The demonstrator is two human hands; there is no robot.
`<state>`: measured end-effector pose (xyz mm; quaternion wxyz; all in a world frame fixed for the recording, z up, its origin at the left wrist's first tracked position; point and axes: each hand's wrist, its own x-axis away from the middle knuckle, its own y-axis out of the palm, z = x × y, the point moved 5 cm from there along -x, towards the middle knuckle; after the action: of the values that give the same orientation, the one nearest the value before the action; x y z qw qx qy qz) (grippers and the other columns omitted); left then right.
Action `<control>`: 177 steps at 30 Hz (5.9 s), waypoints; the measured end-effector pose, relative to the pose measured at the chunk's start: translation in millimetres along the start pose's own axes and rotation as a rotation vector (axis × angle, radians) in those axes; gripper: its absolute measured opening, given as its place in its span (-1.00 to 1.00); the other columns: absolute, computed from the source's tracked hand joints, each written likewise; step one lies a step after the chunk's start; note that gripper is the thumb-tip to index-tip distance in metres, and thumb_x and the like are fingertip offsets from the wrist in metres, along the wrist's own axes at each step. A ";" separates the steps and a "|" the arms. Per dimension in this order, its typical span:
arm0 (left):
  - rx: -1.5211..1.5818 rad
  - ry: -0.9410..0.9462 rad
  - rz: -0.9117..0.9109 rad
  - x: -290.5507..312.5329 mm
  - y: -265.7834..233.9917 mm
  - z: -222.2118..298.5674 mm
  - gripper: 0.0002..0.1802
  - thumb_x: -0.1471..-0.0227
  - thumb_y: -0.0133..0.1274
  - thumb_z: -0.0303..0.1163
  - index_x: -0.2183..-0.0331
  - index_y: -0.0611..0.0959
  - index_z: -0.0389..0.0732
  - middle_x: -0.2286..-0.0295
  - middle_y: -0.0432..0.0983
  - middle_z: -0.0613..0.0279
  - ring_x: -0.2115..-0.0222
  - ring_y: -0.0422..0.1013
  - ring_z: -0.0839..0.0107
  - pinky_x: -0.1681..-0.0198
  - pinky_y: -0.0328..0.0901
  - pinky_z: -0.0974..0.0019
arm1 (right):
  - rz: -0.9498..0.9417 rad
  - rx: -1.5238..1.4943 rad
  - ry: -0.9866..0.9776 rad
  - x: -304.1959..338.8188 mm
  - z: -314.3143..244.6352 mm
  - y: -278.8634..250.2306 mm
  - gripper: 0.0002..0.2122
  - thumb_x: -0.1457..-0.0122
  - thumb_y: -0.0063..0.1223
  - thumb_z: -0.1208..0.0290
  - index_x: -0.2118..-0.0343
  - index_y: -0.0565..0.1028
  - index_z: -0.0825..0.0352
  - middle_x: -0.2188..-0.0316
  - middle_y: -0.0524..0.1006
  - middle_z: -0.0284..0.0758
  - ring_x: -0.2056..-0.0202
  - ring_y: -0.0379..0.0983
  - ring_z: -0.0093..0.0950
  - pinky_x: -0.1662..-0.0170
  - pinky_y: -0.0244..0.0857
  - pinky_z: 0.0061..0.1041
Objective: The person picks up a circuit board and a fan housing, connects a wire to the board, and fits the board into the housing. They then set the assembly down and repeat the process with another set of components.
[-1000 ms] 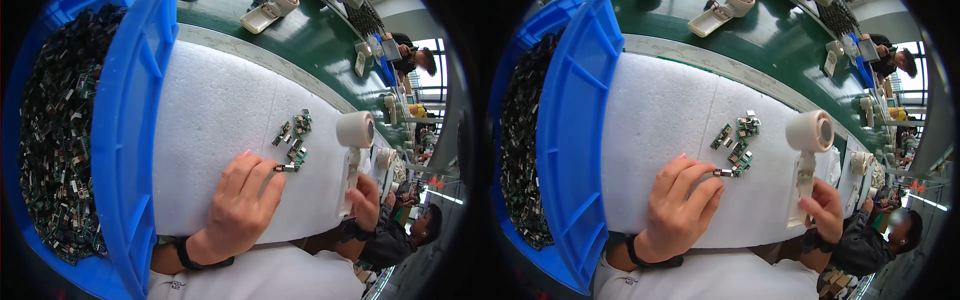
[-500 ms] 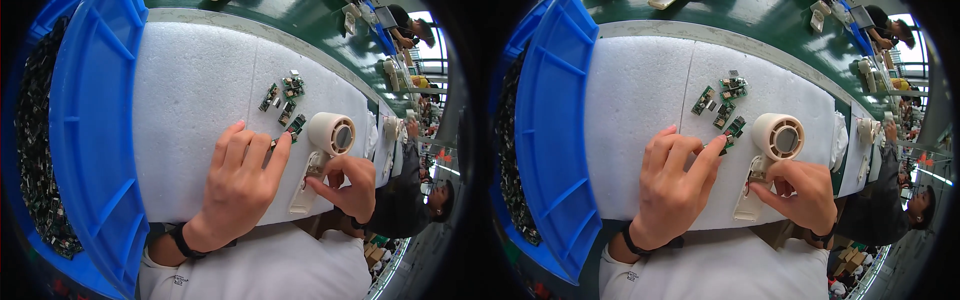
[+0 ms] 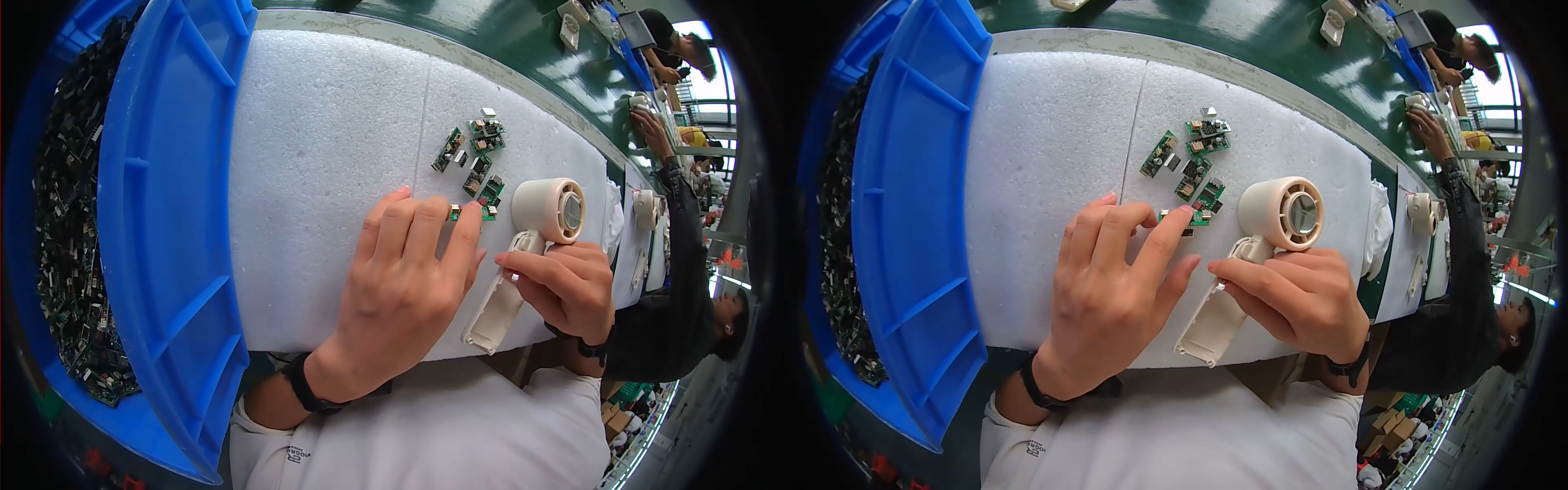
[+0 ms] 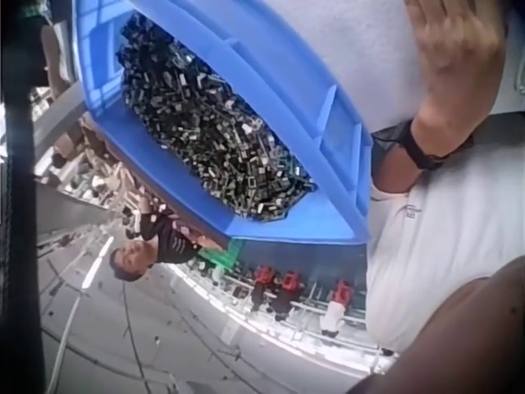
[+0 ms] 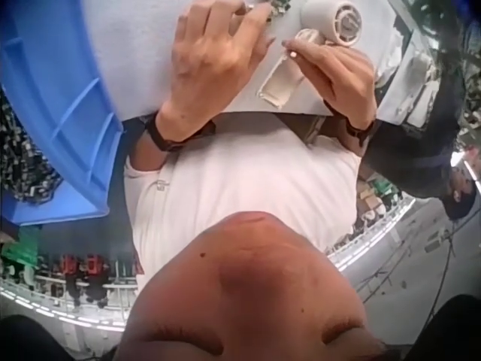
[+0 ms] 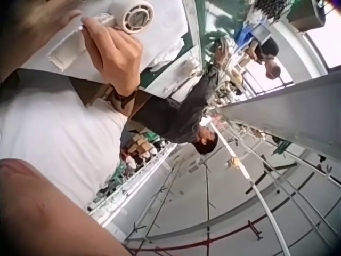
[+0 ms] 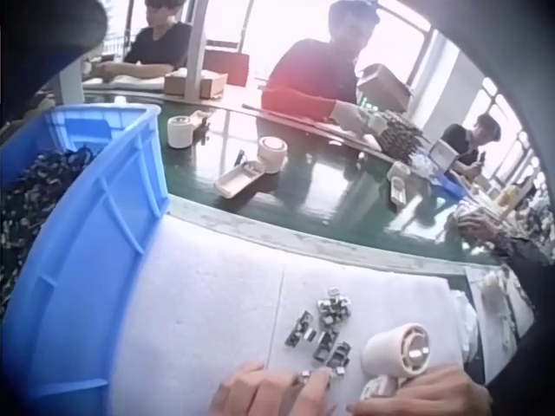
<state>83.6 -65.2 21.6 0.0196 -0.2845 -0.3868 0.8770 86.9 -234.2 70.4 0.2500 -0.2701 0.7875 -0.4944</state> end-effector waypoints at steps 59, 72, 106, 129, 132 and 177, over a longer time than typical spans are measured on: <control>0.713 -0.110 0.088 -0.7 -17.6 -8.0 -0.54 0.15 0.24 -0.82 0.14 0.72 -0.29 0.22 0.64 -0.03 0.26 0.61 0.23 0.23 0.52 0.33 | 0.335 -0.092 0.013 -20.0 -6.4 -4.9 -0.66 0.30 0.26 0.67 0.33 0.67 0.33 0.59 0.41 -0.43 0.66 0.24 -0.69 0.63 0.07 -0.69; 0.613 -0.038 0.113 0.1 -19.8 -4.6 -0.49 0.22 0.28 -0.84 0.12 0.71 -0.32 0.23 0.63 -0.03 0.28 0.61 0.25 0.24 0.53 0.36 | 0.339 -0.074 0.078 -19.9 -6.7 -4.6 -0.73 0.24 0.36 0.60 0.37 0.68 0.25 0.59 0.43 -0.41 0.64 0.40 -0.51 0.61 0.29 -0.53; 1.044 -0.376 0.107 4.6 -3.0 -7.0 -0.59 0.04 0.23 -0.75 0.09 0.71 -0.30 0.31 0.62 0.08 0.33 0.59 0.36 0.27 0.49 0.38 | 0.291 -0.608 0.355 -5.6 11.5 -4.3 -0.87 -0.14 0.17 0.49 0.29 0.59 0.43 0.46 0.50 -0.32 0.40 0.26 -0.58 0.31 0.07 -0.61; 0.753 -0.110 0.131 2.7 -6.3 -1.3 -0.57 0.12 0.23 -0.83 0.14 0.71 -0.34 0.23 0.63 -0.03 0.26 0.60 0.26 0.25 0.48 0.38 | 0.276 -0.177 0.148 -8.8 1.6 -8.2 -0.79 0.09 0.27 0.69 0.32 0.63 0.42 0.54 0.46 -0.38 0.59 0.26 -0.70 0.57 0.03 -0.68; 0.722 -0.092 0.136 1.8 -6.4 -0.5 -0.55 0.14 0.25 -0.83 0.13 0.71 -0.33 0.22 0.63 -0.03 0.27 0.60 0.26 0.25 0.49 0.37 | 0.271 -0.097 0.020 -13.8 1.4 -13.0 -0.81 0.08 0.27 0.69 0.34 0.63 0.41 0.54 0.45 -0.39 0.60 0.26 -0.70 0.58 0.06 -0.68; -0.016 0.012 -0.044 9.0 6.5 15.4 -0.61 0.00 0.07 -0.45 0.08 0.60 -0.33 -0.05 0.41 -0.13 -0.11 0.30 -0.01 -0.27 0.15 -0.02 | -0.391 -0.166 0.162 -43.1 45.7 -44.7 -0.32 0.05 0.45 0.49 -0.20 0.40 0.26 0.00 0.53 -0.21 0.25 0.58 -0.46 0.24 0.45 -0.55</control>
<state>69.3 -77.8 21.1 0.0389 -0.2814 -0.3999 0.8714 156.5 -250.9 99.0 0.0622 -0.3967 0.7755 -0.4872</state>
